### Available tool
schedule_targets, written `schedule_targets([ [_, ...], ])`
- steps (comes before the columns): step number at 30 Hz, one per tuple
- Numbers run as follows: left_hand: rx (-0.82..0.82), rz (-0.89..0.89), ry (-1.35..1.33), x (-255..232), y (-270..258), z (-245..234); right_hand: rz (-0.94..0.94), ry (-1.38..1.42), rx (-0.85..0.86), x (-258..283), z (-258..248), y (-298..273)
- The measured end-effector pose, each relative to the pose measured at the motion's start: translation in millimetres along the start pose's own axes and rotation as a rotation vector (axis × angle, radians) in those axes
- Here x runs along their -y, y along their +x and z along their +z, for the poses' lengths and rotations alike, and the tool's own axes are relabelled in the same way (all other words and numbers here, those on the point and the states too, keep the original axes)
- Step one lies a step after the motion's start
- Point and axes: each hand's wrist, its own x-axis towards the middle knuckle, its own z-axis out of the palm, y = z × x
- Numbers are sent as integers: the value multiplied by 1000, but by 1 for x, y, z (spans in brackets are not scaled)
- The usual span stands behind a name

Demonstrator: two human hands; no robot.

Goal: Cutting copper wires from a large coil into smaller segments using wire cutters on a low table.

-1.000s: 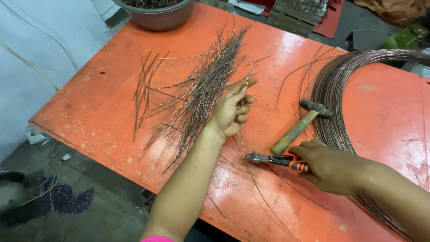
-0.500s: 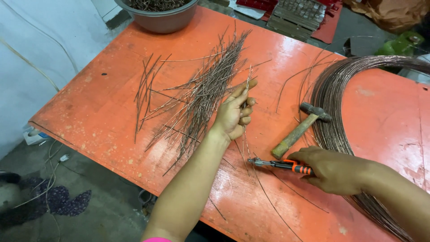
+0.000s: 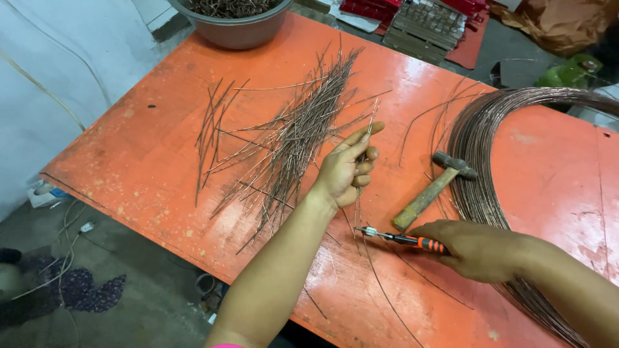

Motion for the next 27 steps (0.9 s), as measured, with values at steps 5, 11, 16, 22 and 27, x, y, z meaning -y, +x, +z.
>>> schedule_targets([
  [5, -17, 14, -2, -2, 1, -2, -53, -18, -46, -7, 5, 4],
  [11, -13, 12, -18, -3, 1, -3, -34, -14, -10, 0, 2, -3],
  [16, -19, 14, -4, -3, 1, -1, -124, 22, -52, -8, 10, 0],
  [22, -9, 20, -14, -4, 1, 0, -143, 10, -100, -9, 12, 0],
  [27, -15, 21, -9, -5, 1, 0, -150, 15, -130, -10, 16, 4],
])
